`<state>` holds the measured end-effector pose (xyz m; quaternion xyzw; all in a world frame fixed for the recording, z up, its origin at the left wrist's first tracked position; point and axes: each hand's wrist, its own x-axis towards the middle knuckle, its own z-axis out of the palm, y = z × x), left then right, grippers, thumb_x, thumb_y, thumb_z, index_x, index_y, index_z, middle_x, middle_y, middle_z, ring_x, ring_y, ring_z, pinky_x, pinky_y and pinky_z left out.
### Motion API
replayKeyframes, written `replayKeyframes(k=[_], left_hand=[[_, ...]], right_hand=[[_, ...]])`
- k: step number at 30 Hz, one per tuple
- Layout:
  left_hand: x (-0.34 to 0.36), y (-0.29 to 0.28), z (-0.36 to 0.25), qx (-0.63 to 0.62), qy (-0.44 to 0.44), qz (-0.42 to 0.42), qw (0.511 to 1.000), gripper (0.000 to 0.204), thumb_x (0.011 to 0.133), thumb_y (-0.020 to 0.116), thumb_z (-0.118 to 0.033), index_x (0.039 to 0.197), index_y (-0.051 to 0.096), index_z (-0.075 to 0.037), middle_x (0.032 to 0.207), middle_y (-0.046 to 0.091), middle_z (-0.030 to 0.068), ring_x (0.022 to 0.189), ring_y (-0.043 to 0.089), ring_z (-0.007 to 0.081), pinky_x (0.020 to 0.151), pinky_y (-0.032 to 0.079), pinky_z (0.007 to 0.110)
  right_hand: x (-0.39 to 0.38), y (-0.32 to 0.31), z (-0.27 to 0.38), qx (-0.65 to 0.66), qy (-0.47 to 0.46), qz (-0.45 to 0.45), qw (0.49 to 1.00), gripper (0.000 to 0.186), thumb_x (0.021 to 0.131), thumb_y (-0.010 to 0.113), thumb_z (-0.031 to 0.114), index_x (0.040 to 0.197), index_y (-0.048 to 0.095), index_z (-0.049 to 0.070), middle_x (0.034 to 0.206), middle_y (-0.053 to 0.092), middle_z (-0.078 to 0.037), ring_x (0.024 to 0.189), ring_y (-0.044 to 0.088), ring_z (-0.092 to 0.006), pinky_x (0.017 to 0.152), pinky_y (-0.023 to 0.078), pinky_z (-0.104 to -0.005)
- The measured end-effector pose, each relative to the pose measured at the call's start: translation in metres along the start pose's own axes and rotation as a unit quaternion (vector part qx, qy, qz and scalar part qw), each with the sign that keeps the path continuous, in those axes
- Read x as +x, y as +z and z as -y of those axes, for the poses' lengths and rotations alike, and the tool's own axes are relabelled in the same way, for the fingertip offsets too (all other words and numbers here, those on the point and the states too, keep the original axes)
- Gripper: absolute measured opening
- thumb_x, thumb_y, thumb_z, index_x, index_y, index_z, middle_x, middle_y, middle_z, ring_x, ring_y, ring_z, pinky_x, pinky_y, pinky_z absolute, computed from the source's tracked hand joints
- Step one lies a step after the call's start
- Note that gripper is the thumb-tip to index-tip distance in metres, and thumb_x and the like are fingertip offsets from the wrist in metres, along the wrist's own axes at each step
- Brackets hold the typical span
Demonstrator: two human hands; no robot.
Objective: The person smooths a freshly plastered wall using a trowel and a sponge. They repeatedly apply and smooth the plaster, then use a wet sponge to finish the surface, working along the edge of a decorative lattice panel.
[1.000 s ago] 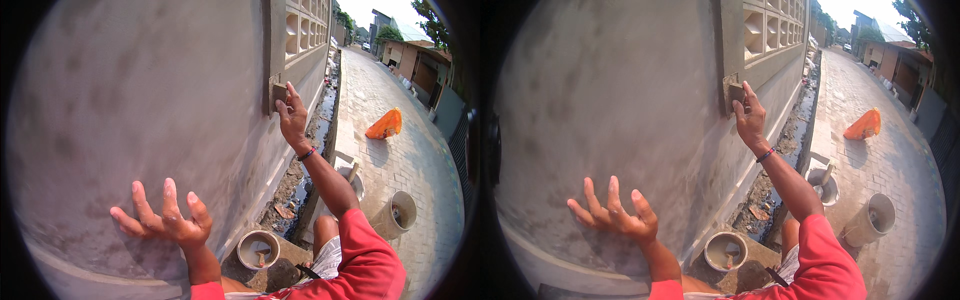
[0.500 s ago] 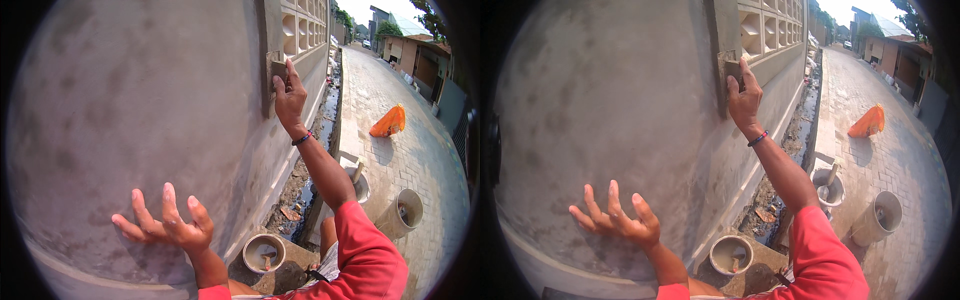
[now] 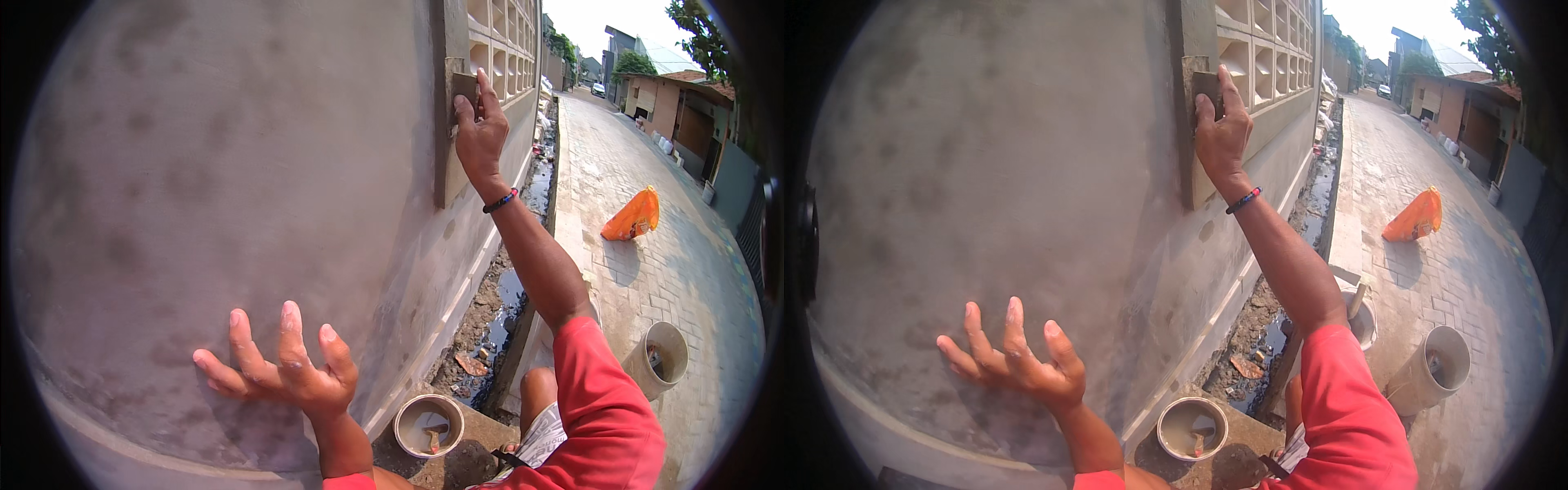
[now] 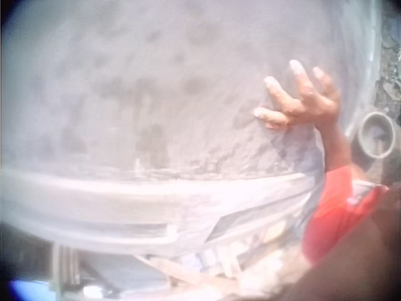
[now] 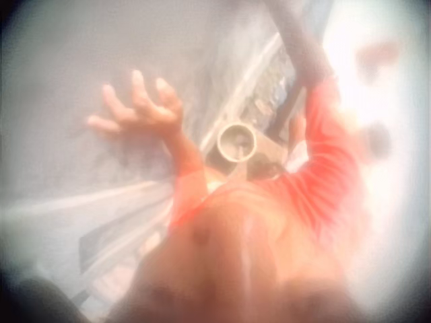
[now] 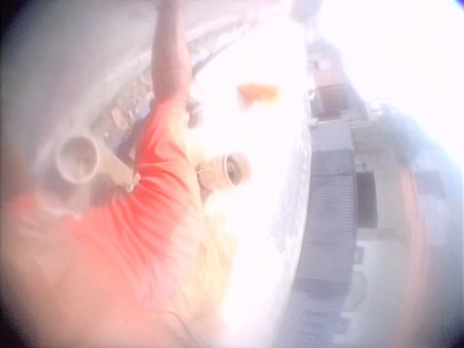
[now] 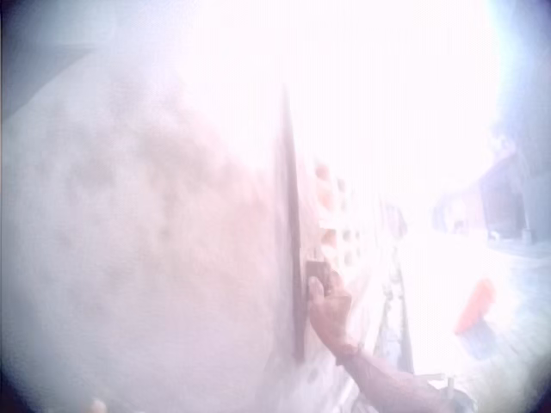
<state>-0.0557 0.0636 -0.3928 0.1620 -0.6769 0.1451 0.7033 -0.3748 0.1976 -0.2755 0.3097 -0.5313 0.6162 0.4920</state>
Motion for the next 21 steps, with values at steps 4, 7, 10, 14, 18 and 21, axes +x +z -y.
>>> replayKeyframes(k=[4, 7, 10, 14, 18, 21], left_hand=[[-0.002, -0.001, 0.004, 0.001, 0.010, 0.003, 1.000, 0.030, 0.092, 0.053, -0.033, 0.113, 0.067, -0.016, 0.143, 0.050, 0.0156, 0.147, 0.020, 0.0466, 0.115, 0.013, 0.063], [-0.005, 0.000, 0.000, -0.010, 0.015, 0.012, 1.000, 0.031, 0.094, 0.052, -0.035, 0.114, 0.067, -0.017, 0.143, 0.050, 0.0155, 0.147, 0.019, 0.0475, 0.115, 0.012, 0.062], [-0.005, 0.001, -0.001, -0.010, 0.012, 0.014, 1.000, 0.031, 0.094, 0.051, -0.035, 0.115, 0.066, -0.017, 0.143, 0.051, 0.0149, 0.147, 0.019, 0.0483, 0.116, 0.011, 0.061], [-0.004, 0.001, 0.001, -0.004, 0.005, 0.011, 1.000, 0.031, 0.095, 0.051, -0.035, 0.116, 0.066, -0.018, 0.142, 0.051, 0.0138, 0.146, 0.019, 0.0494, 0.116, 0.010, 0.059], [-0.005, 0.003, 0.001, 0.004, 0.004, 0.003, 1.000, 0.030, 0.095, 0.051, -0.035, 0.114, 0.066, -0.018, 0.142, 0.052, 0.0134, 0.146, 0.020, 0.0506, 0.117, 0.010, 0.058], [-0.006, 0.003, -0.001, -0.007, 0.001, -0.006, 1.000, 0.029, 0.095, 0.051, -0.035, 0.113, 0.066, -0.018, 0.140, 0.054, 0.0135, 0.145, 0.021, 0.0513, 0.117, 0.010, 0.058]], right_hand=[[0.110, 0.015, 0.057, -0.118, 0.083, 0.055, 0.988, 0.047, 0.095, 0.052, 0.017, 0.140, 0.052, 0.004, 0.102, 0.072, -0.020, 0.096, 0.070, -0.0239, 0.092, 0.051, -0.0372], [0.127, 0.017, 0.018, -0.068, -0.047, -0.015, 0.996, 0.054, 0.085, 0.068, 0.014, 0.137, 0.056, 0.002, 0.111, 0.070, -0.025, 0.102, 0.068, -0.0331, 0.092, 0.050, -0.0380], [0.061, 0.003, -0.021, -0.075, -0.046, -0.013, 0.996, 0.054, 0.092, 0.068, 0.009, 0.143, 0.051, 0.003, 0.088, 0.067, -0.005, 0.077, 0.059, -0.0081, 0.068, 0.049, -0.0237], [-0.071, -0.047, -0.021, -0.091, 0.073, 0.087, 0.989, 0.057, 0.094, 0.065, 0.006, 0.148, 0.045, 0.006, 0.098, 0.070, -0.007, 0.080, 0.062, -0.0089, 0.076, 0.055, -0.0270], [-0.054, -0.104, -0.005, -0.153, 0.088, 0.153, 0.972, 0.054, 0.090, 0.067, 0.005, 0.142, 0.052, 0.008, 0.105, 0.070, -0.012, 0.085, 0.064, -0.0135, 0.082, 0.052, -0.0289], [0.041, -0.110, 0.055, -0.247, -0.153, 0.139, 0.947, 0.046, 0.088, 0.067, 0.006, 0.133, 0.060, 0.009, 0.099, 0.069, -0.011, 0.091, 0.063, -0.0224, 0.085, 0.051, -0.0357]])
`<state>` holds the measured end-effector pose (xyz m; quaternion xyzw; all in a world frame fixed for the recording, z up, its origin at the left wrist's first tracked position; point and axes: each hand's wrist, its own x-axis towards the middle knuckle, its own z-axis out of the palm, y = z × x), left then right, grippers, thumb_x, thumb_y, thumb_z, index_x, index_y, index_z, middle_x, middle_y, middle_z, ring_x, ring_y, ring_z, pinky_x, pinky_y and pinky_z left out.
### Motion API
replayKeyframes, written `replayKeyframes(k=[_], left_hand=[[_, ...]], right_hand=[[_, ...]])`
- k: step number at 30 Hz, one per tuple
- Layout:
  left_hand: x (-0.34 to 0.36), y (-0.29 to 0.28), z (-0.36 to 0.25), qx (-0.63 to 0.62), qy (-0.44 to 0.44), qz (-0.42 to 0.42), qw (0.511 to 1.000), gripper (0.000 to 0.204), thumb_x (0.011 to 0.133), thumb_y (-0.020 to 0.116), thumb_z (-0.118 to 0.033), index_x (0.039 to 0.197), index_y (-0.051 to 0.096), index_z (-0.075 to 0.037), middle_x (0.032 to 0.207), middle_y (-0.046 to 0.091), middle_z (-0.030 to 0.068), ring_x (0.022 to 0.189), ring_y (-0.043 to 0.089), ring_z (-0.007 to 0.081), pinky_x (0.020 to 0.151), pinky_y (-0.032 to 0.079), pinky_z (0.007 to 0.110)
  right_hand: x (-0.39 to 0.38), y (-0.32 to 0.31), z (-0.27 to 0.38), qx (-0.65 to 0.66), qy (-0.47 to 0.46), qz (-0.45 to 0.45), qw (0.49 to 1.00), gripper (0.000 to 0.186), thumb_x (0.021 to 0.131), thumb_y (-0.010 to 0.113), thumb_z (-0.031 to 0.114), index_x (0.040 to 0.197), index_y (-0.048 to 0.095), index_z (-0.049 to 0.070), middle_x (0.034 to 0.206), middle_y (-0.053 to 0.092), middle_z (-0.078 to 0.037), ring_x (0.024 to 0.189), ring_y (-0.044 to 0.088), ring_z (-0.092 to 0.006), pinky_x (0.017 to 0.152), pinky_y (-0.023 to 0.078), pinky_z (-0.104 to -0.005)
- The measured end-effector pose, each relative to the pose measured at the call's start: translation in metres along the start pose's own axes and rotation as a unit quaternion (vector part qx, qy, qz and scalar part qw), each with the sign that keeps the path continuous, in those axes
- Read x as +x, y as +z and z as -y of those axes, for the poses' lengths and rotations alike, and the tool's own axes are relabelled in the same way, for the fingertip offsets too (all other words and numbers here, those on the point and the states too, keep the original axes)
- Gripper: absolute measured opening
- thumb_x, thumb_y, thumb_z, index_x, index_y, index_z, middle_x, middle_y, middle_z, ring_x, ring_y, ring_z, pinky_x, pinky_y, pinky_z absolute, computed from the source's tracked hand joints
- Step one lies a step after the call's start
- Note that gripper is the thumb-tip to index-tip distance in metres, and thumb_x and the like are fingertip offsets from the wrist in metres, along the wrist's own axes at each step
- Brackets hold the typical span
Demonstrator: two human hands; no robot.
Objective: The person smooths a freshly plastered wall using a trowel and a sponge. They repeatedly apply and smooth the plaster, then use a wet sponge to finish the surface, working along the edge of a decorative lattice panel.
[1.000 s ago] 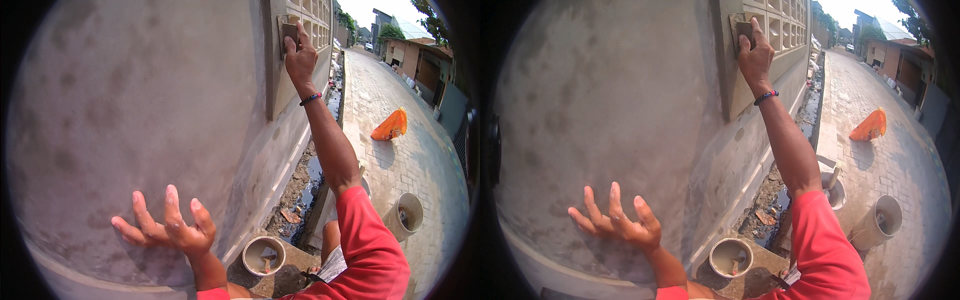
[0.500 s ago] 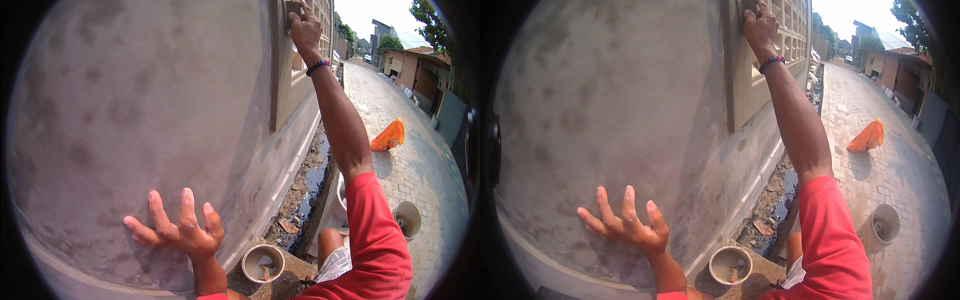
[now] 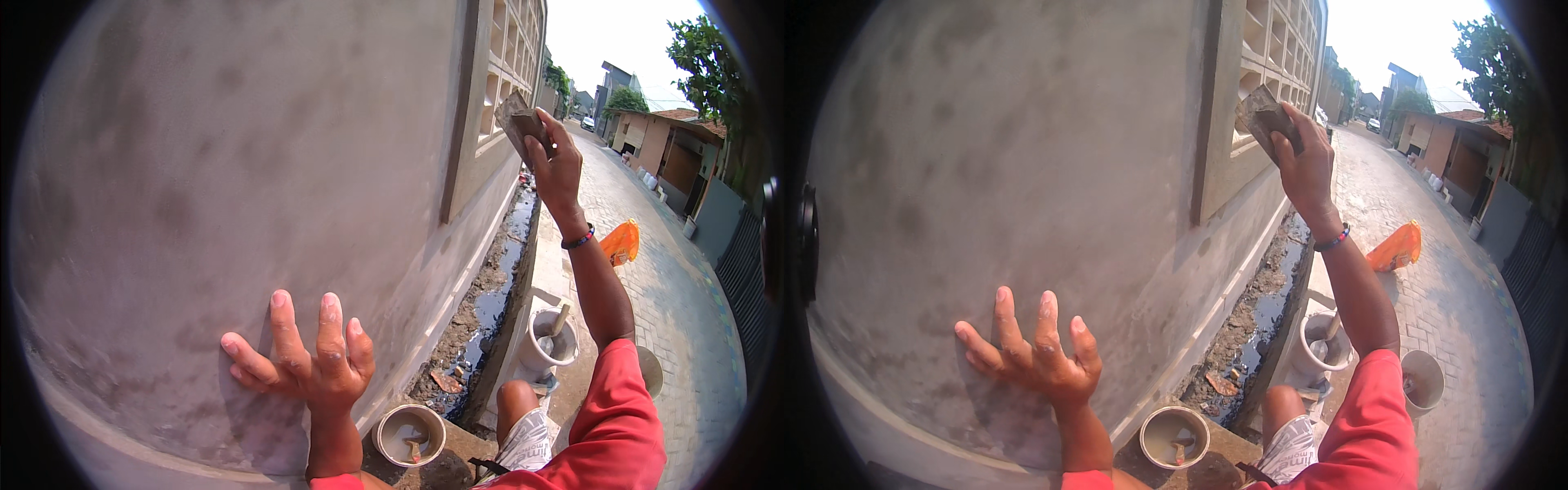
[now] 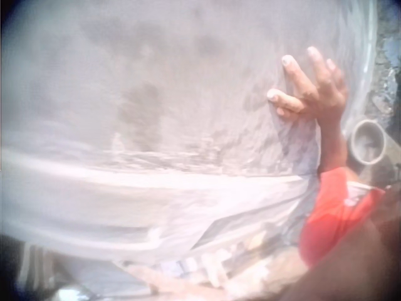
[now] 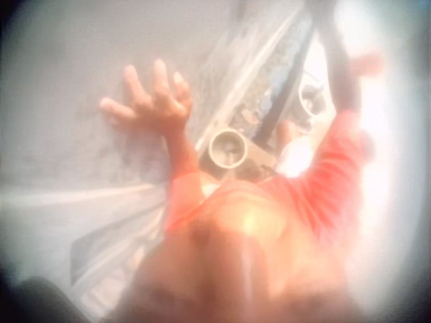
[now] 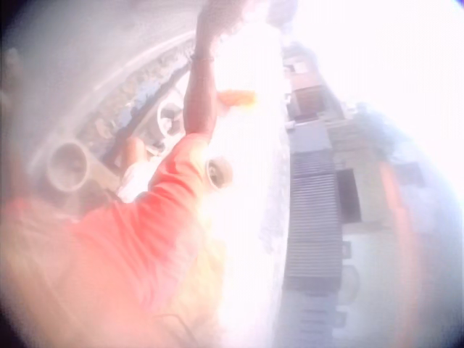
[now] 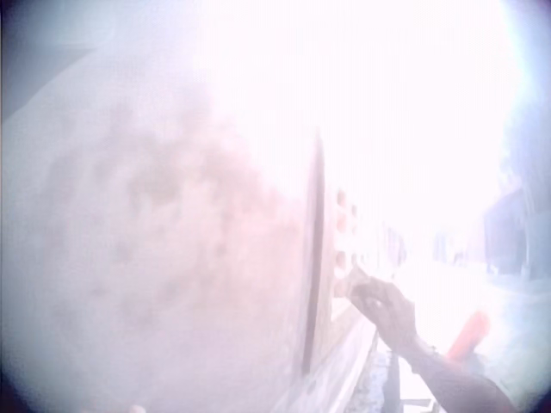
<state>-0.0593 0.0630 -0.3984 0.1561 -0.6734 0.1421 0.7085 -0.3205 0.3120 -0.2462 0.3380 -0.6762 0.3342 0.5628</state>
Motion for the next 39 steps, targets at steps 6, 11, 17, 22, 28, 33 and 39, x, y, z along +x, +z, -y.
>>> replayKeyframes(k=[6, 11, 17, 22, 28, 33, 39], left_hand=[[0.000, -0.002, -0.003, -0.006, -0.004, 0.010, 1.000, 0.027, 0.096, 0.051, -0.034, 0.113, 0.065, -0.018, 0.138, 0.055, 0.0138, 0.144, 0.024, 0.0519, 0.118, 0.009, 0.057], [-0.002, 0.002, 0.001, -0.015, -0.011, 0.004, 1.000, 0.026, 0.095, 0.052, -0.034, 0.113, 0.065, -0.019, 0.138, 0.056, 0.0132, 0.145, 0.022, 0.0512, 0.118, 0.008, 0.057], [-0.004, 0.000, 0.000, -0.031, -0.005, 0.005, 1.000, 0.027, 0.095, 0.051, -0.035, 0.116, 0.062, -0.021, 0.137, 0.057, 0.0118, 0.146, 0.020, 0.0505, 0.118, 0.006, 0.056], [-0.002, -0.001, 0.002, -0.035, -0.007, 0.010, 0.999, 0.028, 0.096, 0.050, -0.036, 0.116, 0.062, -0.021, 0.137, 0.058, 0.0115, 0.146, 0.019, 0.0504, 0.118, 0.005, 0.056], [-0.002, -0.003, 0.000, -0.064, -0.018, 0.011, 0.998, 0.027, 0.096, 0.050, -0.036, 0.114, 0.063, -0.021, 0.137, 0.058, 0.0114, 0.147, 0.018, 0.0497, 0.118, 0.003, 0.056], [-0.002, -0.001, -0.002, -0.072, -0.029, 0.002, 0.997, 0.026, 0.097, 0.048, -0.032, 0.113, 0.065, -0.023, 0.135, 0.061, 0.0096, 0.145, 0.020, 0.0514, 0.119, 0.001, 0.058], [-0.004, 0.001, -0.001, -0.045, -0.012, 0.006, 0.999, 0.027, 0.096, 0.050, -0.036, 0.114, 0.064, -0.022, 0.137, 0.058, 0.0103, 0.147, 0.017, 0.0490, 0.118, 0.002, 0.057]], right_hand=[[0.155, -0.025, 0.036, -0.324, -0.316, 0.007, 0.892, 0.042, 0.091, 0.063, 0.008, 0.133, 0.061, 0.011, 0.104, 0.067, -0.008, 0.095, 0.060, -0.0256, 0.089, 0.052, -0.0390], [0.180, 0.013, 0.055, 0.119, -0.173, 0.244, 0.947, 0.039, 0.100, 0.043, 0.010, 0.134, 0.056, -0.003, 0.115, 0.070, -0.018, 0.111, 0.066, -0.0238, 0.109, 0.039, -0.0344], [0.170, 0.027, 0.032, 0.263, -0.026, 0.258, 0.929, 0.035, 0.103, 0.041, 0.014, 0.125, 0.061, -0.005, 0.127, 0.065, -0.018, 0.119, 0.062, -0.0259, 0.108, 0.041, -0.0364], [0.109, 0.017, 0.063, -0.358, -0.323, 0.132, 0.866, 0.046, 0.089, 0.062, 0.001, 0.133, 0.061, 0.012, 0.108, 0.065, -0.007, 0.097, 0.057, -0.0249, 0.088, 0.054, -0.0342], [0.000, 0.017, 0.054, -0.292, -0.308, 0.252, 0.870, 0.050, 0.083, 0.062, -0.003, 0.131, 0.057, 0.008, 0.104, 0.059, -0.009, 0.099, 0.056, -0.0255, 0.089, 0.055, -0.0346], [0.061, 0.002, 0.060, -0.051, 0.003, 0.112, 0.992, 0.041, 0.090, 0.063, 0.006, 0.131, 0.055, 0.006, 0.115, 0.066, -0.016, 0.105, 0.065, -0.0303, 0.089, 0.055, -0.0378], [0.159, 0.045, 0.026, 0.244, 0.078, -0.090, 0.963, 0.043, 0.094, 0.065, 0.011, 0.130, 0.048, -0.005, 0.104, 0.069, -0.019, 0.079, 0.070, -0.0177, 0.055, 0.057, -0.0276]])
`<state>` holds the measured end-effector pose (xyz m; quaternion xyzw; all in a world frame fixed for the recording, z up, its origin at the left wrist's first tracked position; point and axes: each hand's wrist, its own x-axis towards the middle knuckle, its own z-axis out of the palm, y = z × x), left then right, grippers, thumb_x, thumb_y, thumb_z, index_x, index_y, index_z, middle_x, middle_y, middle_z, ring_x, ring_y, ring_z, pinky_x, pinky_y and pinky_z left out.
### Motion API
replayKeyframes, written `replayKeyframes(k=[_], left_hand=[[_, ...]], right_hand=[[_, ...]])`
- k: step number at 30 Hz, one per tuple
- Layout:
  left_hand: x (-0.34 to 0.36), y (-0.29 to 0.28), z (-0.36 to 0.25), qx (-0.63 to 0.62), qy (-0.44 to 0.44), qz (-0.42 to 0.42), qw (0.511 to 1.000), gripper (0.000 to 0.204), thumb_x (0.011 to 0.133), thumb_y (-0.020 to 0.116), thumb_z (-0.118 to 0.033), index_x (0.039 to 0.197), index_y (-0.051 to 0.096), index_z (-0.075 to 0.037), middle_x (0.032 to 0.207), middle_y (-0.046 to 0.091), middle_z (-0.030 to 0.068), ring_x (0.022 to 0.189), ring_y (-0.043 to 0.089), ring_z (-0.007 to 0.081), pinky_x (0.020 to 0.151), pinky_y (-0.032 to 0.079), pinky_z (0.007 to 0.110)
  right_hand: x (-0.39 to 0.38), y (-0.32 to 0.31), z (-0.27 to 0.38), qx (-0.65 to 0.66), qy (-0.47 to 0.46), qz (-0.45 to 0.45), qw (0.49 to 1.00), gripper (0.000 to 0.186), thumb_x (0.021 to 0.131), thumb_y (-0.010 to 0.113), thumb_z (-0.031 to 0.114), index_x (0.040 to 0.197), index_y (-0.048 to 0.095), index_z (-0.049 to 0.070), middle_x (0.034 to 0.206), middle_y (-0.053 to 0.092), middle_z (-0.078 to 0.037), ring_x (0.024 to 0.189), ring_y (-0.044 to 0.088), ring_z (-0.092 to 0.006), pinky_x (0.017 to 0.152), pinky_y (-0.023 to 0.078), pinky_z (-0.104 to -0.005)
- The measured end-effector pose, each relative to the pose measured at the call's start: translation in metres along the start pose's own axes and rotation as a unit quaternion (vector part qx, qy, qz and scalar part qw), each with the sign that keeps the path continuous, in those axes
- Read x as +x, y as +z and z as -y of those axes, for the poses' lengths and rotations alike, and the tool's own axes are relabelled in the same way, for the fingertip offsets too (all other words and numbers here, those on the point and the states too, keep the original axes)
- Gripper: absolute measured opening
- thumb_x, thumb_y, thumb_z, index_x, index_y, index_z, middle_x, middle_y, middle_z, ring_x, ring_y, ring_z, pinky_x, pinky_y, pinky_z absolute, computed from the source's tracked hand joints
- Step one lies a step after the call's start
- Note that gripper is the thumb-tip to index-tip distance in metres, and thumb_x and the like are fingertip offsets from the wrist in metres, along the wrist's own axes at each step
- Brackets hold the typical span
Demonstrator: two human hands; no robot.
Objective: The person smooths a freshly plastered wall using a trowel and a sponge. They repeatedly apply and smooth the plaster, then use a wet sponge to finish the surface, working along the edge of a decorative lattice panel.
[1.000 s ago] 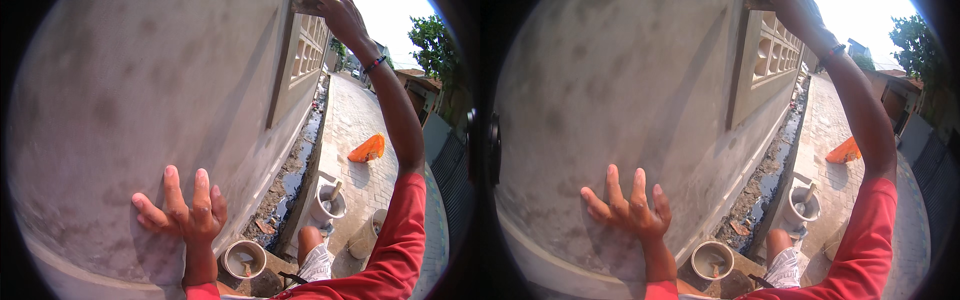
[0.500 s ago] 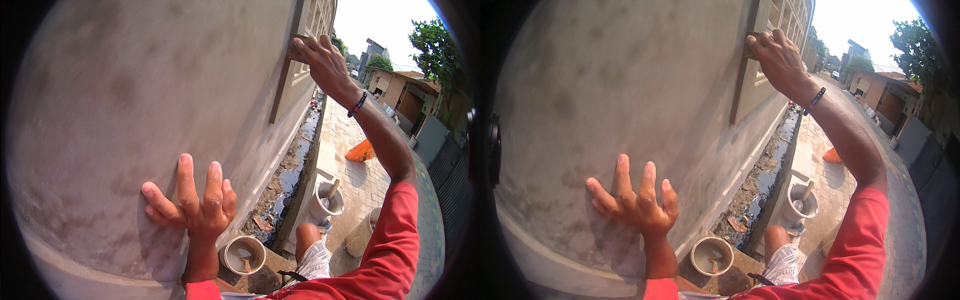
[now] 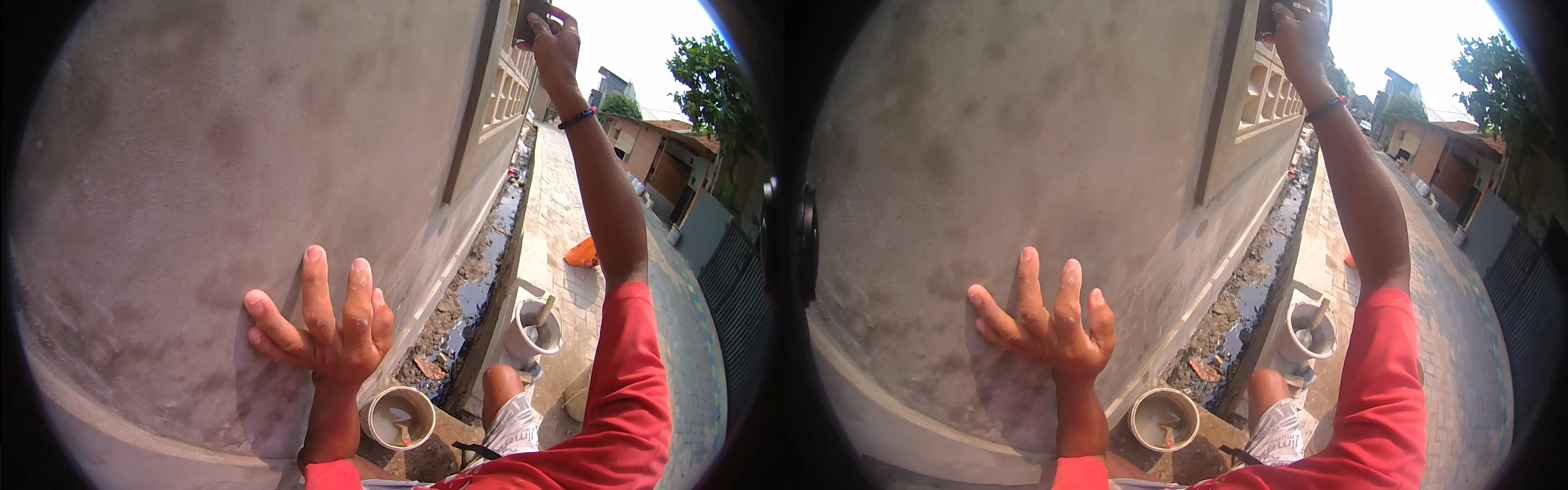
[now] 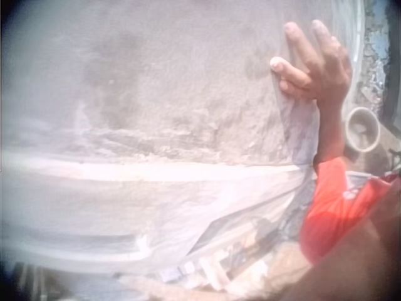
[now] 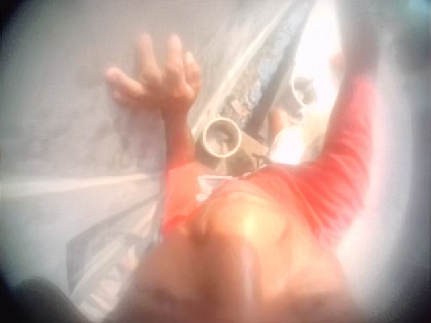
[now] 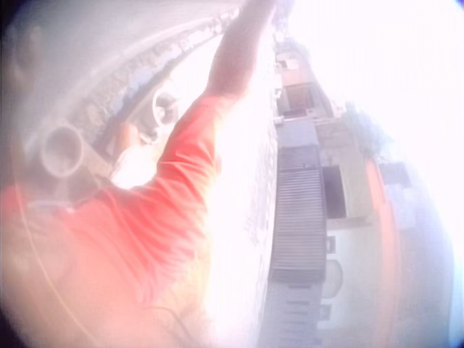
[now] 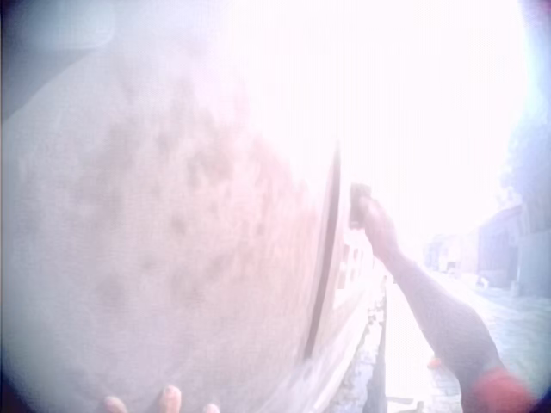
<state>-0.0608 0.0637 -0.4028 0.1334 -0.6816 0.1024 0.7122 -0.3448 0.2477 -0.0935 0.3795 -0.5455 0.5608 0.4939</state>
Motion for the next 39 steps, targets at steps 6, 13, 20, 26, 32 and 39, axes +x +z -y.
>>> replayKeyframes(k=[6, 13, 20, 26, 32, 39], left_hand=[[0.003, 0.000, -0.004, -0.003, -0.002, -0.007, 1.000, 0.028, 0.095, 0.050, -0.035, 0.116, 0.064, -0.022, 0.138, 0.058, 0.0105, 0.147, 0.017, 0.0497, 0.118, 0.002, 0.056], [0.001, 0.002, 0.003, 0.013, 0.009, -0.009, 1.000, 0.028, 0.094, 0.051, -0.034, 0.118, 0.063, -0.022, 0.138, 0.058, 0.0111, 0.147, 0.018, 0.0504, 0.119, 0.003, 0.056], [0.000, 0.002, 0.000, 0.008, 0.001, -0.010, 1.000, 0.028, 0.094, 0.052, -0.034, 0.116, 0.063, -0.021, 0.138, 0.057, 0.0109, 0.146, 0.019, 0.0514, 0.118, 0.004, 0.057], [0.002, 0.001, 0.001, 0.010, 0.002, -0.009, 1.000, 0.027, 0.094, 0.051, -0.034, 0.115, 0.063, -0.021, 0.138, 0.058, 0.0102, 0.146, 0.020, 0.0512, 0.118, 0.005, 0.057], [0.000, 0.004, -0.002, 0.004, -0.003, -0.017, 1.000, 0.027, 0.095, 0.050, -0.035, 0.115, 0.063, -0.022, 0.137, 0.059, 0.0095, 0.146, 0.020, 0.0508, 0.118, 0.004, 0.057], [-0.001, 0.003, 0.000, 0.007, -0.004, -0.017, 1.000, 0.029, 0.095, 0.050, -0.033, 0.119, 0.062, -0.022, 0.136, 0.060, 0.0099, 0.146, 0.020, 0.0507, 0.118, 0.004, 0.056]], right_hand=[[-0.020, 0.033, -0.043, -0.140, -0.014, -0.052, 0.989, 0.044, 0.091, 0.068, 0.013, 0.129, 0.051, -0.003, 0.104, 0.069, -0.020, 0.083, 0.069, -0.0205, 0.066, 0.055, -0.0321], [-0.119, -0.010, -0.057, -0.039, 0.241, -0.035, 0.969, 0.037, 0.089, 0.069, 0.008, 0.121, 0.055, -0.004, 0.094, 0.070, -0.014, 0.074, 0.068, -0.0162, 0.048, 0.053, -0.0259], [-0.037, 0.028, -0.009, -0.020, 0.059, -0.025, 0.998, 0.040, 0.089, 0.070, 0.012, 0.123, 0.054, -0.003, 0.099, 0.070, -0.018, 0.080, 0.070, -0.0191, 0.060, 0.056, -0.0290], [-0.153, 0.000, -0.077, -0.068, 0.186, 0.024, 0.980, 0.042, 0.093, 0.067, 0.011, 0.129, 0.050, -0.002, 0.098, 0.070, -0.013, 0.079, 0.067, -0.0143, 0.058, 0.051, -0.0247], [-0.095, -0.053, -0.042, -0.192, -0.035, 0.008, 0.981, 0.038, 0.089, 0.068, 0.008, 0.126, 0.060, 0.010, 0.107, 0.071, -0.014, 0.088, 0.071, -0.0247, 0.074, 0.056, -0.0347], [-0.020, -0.034, 0.018, -0.449, -0.357, 0.074, 0.816, 0.036, 0.090, 0.065, 0.012, 0.126, 0.064, 0.015, 0.107, 0.068, -0.007, 0.102, 0.061, -0.0284, 0.089, 0.052, -0.0382]])
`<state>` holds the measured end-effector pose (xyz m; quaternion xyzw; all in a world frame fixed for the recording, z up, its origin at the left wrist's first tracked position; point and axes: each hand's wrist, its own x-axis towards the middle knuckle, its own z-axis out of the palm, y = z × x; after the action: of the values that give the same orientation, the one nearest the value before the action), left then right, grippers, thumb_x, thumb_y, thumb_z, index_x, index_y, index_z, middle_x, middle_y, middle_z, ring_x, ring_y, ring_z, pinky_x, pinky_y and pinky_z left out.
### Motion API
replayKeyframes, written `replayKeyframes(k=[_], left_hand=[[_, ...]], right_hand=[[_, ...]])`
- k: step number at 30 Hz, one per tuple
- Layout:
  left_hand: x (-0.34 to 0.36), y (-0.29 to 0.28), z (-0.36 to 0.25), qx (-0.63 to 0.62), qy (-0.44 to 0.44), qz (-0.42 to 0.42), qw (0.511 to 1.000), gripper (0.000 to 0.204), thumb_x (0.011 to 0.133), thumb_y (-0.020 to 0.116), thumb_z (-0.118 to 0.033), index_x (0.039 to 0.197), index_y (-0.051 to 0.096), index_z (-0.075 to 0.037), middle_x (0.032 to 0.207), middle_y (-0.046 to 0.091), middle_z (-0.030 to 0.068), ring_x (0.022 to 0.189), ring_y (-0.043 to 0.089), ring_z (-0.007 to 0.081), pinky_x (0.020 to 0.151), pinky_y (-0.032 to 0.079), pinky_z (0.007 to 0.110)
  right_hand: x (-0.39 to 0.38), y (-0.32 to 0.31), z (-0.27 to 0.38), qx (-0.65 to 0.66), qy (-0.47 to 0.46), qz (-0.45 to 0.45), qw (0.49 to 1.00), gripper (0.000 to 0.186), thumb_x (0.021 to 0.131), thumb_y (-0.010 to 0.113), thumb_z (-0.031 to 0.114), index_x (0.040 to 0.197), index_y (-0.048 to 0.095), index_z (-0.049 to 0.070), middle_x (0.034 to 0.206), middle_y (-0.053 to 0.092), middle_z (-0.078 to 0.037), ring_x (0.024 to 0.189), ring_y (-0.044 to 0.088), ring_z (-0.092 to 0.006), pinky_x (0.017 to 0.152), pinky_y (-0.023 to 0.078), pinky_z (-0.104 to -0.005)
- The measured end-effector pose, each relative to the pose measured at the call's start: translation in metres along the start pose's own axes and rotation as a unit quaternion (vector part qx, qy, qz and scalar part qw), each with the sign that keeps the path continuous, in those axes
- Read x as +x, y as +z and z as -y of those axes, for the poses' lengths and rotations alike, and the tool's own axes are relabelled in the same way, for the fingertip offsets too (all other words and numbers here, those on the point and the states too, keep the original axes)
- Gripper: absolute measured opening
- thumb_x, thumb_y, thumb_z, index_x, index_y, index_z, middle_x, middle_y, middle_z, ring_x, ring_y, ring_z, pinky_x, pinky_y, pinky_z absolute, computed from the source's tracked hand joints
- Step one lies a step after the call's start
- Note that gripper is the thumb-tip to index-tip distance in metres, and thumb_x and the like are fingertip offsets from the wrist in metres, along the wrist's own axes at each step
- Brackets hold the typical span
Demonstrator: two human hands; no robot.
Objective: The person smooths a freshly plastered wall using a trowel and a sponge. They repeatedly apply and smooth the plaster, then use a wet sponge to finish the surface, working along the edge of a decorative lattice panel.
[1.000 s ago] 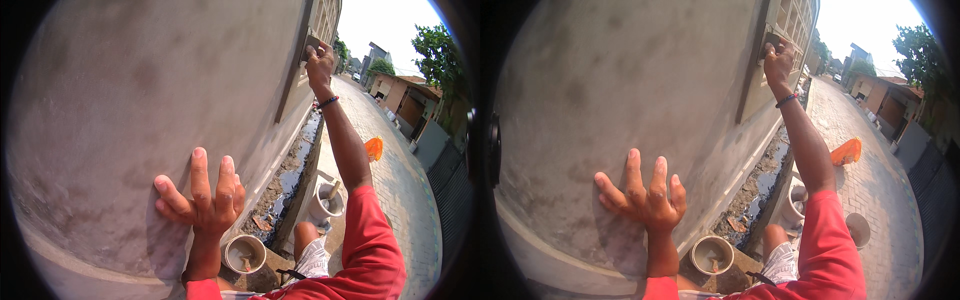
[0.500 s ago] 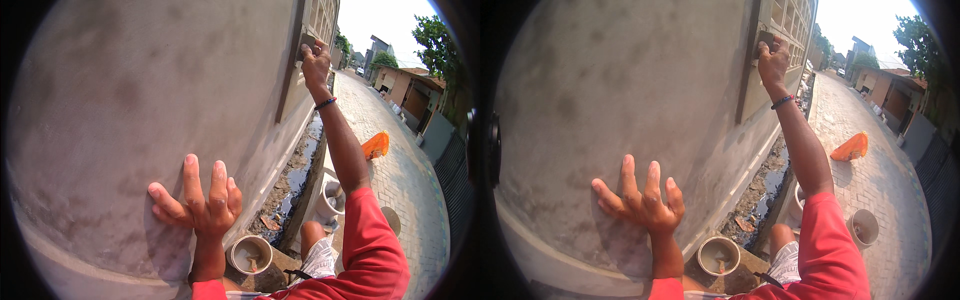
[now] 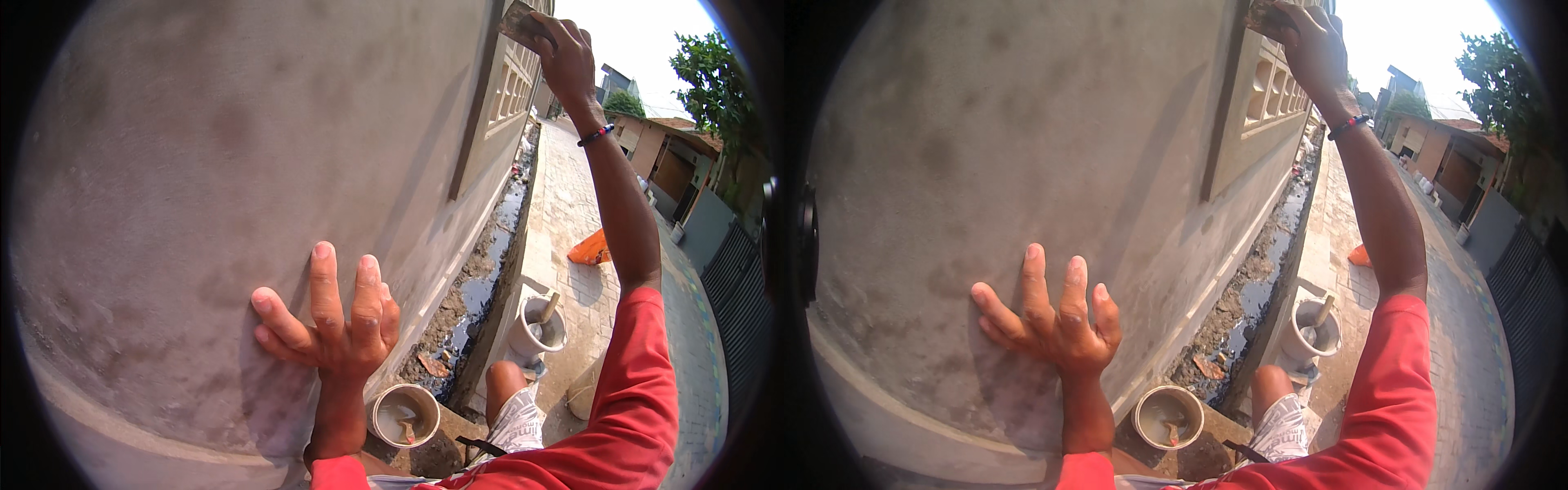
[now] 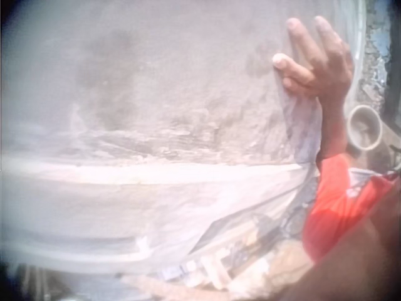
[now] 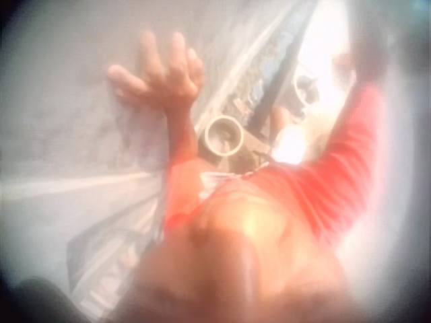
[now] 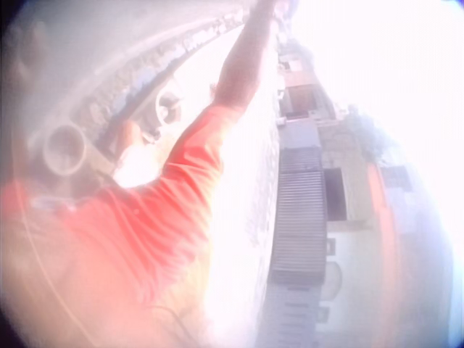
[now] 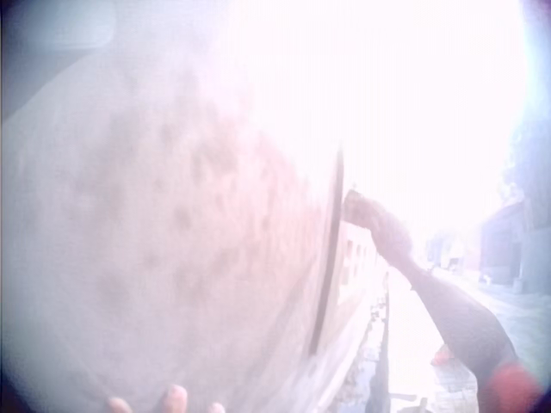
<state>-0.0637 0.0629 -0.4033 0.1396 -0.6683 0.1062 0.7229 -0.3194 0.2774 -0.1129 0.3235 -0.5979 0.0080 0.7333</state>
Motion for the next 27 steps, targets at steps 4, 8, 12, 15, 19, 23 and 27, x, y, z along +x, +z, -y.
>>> replayKeyframes(k=[4, 8, 12, 15, 19, 23, 27], left_hand=[[-0.002, -0.001, 0.001, 0.000, 0.005, 0.007, 1.000, 0.029, 0.095, 0.050, -0.033, 0.120, 0.061, -0.022, 0.135, 0.060, 0.0099, 0.146, 0.019, 0.0500, 0.118, 0.004, 0.056], [0.000, -0.002, -0.002, -0.013, -0.001, 0.006, 1.000, 0.028, 0.095, 0.050, -0.033, 0.119, 0.061, -0.023, 0.135, 0.060, 0.0099, 0.147, 0.019, 0.0496, 0.118, 0.003, 0.056], [0.000, -0.001, 0.001, -0.015, 0.000, 0.008, 1.000, 0.028, 0.095, 0.050, -0.033, 0.119, 0.062, -0.023, 0.134, 0.061, 0.0099, 0.147, 0.018, 0.0493, 0.118, 0.002, 0.055], [-0.001, -0.001, -0.003, -0.029, -0.007, 0.014, 0.999, 0.028, 0.095, 0.050, -0.034, 0.118, 0.062, -0.023, 0.134, 0.061, 0.0098, 0.147, 0.018, 0.0490, 0.118, 0.002, 0.055], [0.000, -0.002, 0.003, -0.028, 0.001, 0.006, 1.000, 0.028, 0.095, 0.050, -0.033, 0.118, 0.062, -0.022, 0.134, 0.061, 0.0098, 0.147, 0.019, 0.0488, 0.118, 0.002, 0.055], [-0.001, 0.001, -0.005, -0.039, -0.012, 0.004, 0.999, 0.027, 0.095, 0.051, -0.033, 0.117, 0.063, -0.021, 0.134, 0.061, 0.0095, 0.147, 0.019, 0.0486, 0.118, 0.002, 0.055], [-0.001, 0.001, -0.004, -0.039, -0.016, 0.001, 0.999, 0.027, 0.095, 0.051, -0.033, 0.117, 0.063, -0.021, 0.133, 0.062, 0.0094, 0.147, 0.019, 0.0485, 0.118, 0.003, 0.055]], right_hand=[[0.013, 0.014, 0.005, 0.400, 0.175, 0.103, 0.894, 0.036, 0.101, 0.052, 0.025, 0.125, 0.063, 0.001, 0.127, 0.064, -0.018, 0.120, 0.059, -0.0240, 0.102, 0.045, -0.0360], [0.018, 0.007, -0.011, -0.069, -0.076, 0.132, 0.986, 0.037, 0.093, 0.063, 0.008, 0.129, 0.064, 0.019, 0.103, 0.067, -0.004, 0.093, 0.058, -0.0241, 0.084, 0.053, -0.0348], [-0.014, -0.014, 0.039, 0.005, -0.078, 0.200, 0.977, 0.042, 0.086, 0.064, 0.004, 0.127, 0.062, 0.014, 0.104, 0.064, -0.007, 0.102, 0.058, -0.0298, 0.090, 0.052, -0.0420], [-0.071, -0.016, 0.054, 0.019, -0.114, 0.204, 0.972, 0.049, 0.084, 0.062, -0.003, 0.128, 0.062, 0.017, 0.108, 0.061, -0.003, 0.101, 0.056, -0.0256, 0.091, 0.053, -0.0378], [-0.064, -0.025, 0.057, 0.069, -0.101, 0.204, 0.971, 0.039, 0.087, 0.066, 0.005, 0.124, 0.064, 0.017, 0.104, 0.061, -0.003, 0.098, 0.057, -0.0252, 0.087, 0.055, -0.0372], [0.004, -0.011, 0.010, -0.031, -0.108, 0.123, 0.986, 0.035, 0.093, 0.065, 0.009, 0.128, 0.064, 0.015, 0.108, 0.067, -0.005, 0.093, 0.059, -0.0233, 0.080, 0.056, -0.0360], [-0.004, -0.002, 0.008, -0.020, -0.113, 0.121, 0.986, 0.038, 0.090, 0.065, 0.007, 0.127, 0.064, 0.015, 0.104, 0.065, -0.004, 0.093, 0.059, -0.0246, 0.081, 0.056, -0.0358]])
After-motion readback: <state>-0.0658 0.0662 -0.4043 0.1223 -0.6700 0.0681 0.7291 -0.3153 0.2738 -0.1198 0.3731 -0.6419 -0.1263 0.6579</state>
